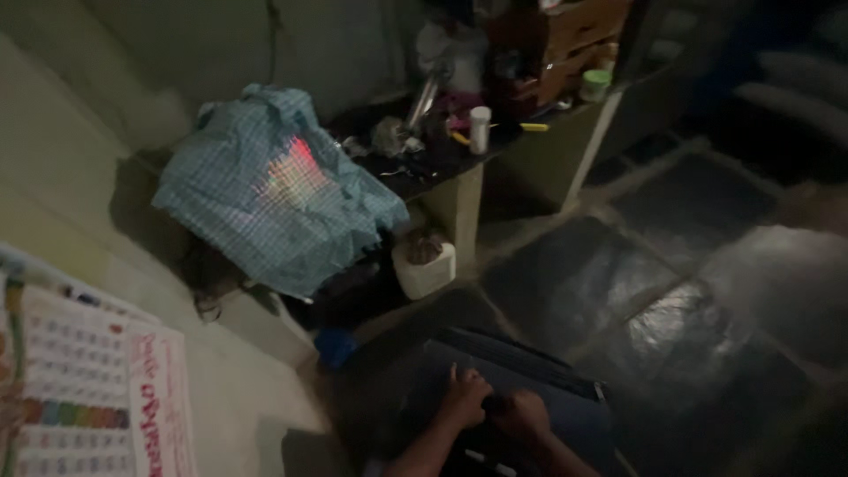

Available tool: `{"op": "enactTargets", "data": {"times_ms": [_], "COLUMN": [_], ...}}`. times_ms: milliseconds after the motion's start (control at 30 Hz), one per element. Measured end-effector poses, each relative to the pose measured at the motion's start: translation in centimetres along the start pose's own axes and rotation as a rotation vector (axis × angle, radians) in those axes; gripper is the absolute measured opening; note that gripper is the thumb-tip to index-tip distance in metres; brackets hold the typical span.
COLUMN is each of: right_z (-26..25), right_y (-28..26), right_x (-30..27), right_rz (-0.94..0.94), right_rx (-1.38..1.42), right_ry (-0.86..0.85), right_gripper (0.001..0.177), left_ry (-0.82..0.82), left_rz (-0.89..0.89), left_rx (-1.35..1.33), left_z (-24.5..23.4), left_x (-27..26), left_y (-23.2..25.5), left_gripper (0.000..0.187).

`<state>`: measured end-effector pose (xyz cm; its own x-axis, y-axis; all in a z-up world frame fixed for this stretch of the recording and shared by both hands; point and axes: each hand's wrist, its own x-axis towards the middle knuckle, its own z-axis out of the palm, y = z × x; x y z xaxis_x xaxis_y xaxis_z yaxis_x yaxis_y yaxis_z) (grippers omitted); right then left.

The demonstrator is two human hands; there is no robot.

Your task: The person moves a blue suitcase across the floor and places it against a wall. They then pick up a maroon plastic chair and move it to a different spot. Finally, they pick up a beige plastic chair and reposition it near the maroon chair.

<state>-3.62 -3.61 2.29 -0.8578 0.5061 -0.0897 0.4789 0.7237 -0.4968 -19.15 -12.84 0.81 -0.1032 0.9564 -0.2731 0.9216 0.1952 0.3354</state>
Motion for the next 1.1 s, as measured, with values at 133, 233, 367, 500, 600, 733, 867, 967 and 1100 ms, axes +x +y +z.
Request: {"op": "enactTargets", "data": {"times_ms": [133, 233, 367, 500, 600, 733, 867, 967, 1100], "right_z": [0.6, 0.7, 0.4, 0.6, 0.7, 0.8, 0.2, 0.0, -1.1], "right_y": [-0.9, -2.1, -2.4, -2.8, -2.6, -1.9, -1.3, -2.4, -4.0], "right_x": [2.9, 5.5, 7.8, 10.7, 11.1, 13.7, 16.0, 16.0, 15.9], "right_rz": [-0.07, -0.044, -0.257, 0.01, 0.036, 0.049, 0.05, 0.046, 0.062], "right_rx": [-0.002, -0.02, -0.204, -0.299, -0.196, -0.321, -0.21, -0.227, -0.31], "right_ry": [-0.063, -0.172, -0.155, -0.168, 0.042, 0.012, -0.032, -0.005, -0.208], "right_gripper": [0.026, 0.026, 0.025, 0.023, 0.021, 0.021, 0.026, 0.027, 0.026], "left_ry": [0.053, -0.051, -0.071, 0.026, 0.079, 0.109, 0.2, 0.074, 0.09], "left_rz": [-0.143, -0.215, -0.313, -0.329, -0.269, -0.22, -0.154, -0.165, -0.174], "left_rx": [-0.001, -0.103, -0.212, -0.164, -0.194, -0.209, -0.233, -0.338, -0.287], "left_z": [-0.5, -1.7, -3.1, -3.3, -3.9, -4.2, -4.5, -5.2, -4.5], "left_x": [-0.8, -1.1, 0.0, 1.2, 2.1, 4.3, 5.8, 6.4, 6.2], "left_y": [-1.4, -3.1, -4.4, -5.0, -6.0, -7.8, -9.6, -11.2, -11.4], "left_gripper": [0.048, 0.044, 0.046, 0.04, 0.036, 0.04, 0.038, 0.05, 0.053]}}
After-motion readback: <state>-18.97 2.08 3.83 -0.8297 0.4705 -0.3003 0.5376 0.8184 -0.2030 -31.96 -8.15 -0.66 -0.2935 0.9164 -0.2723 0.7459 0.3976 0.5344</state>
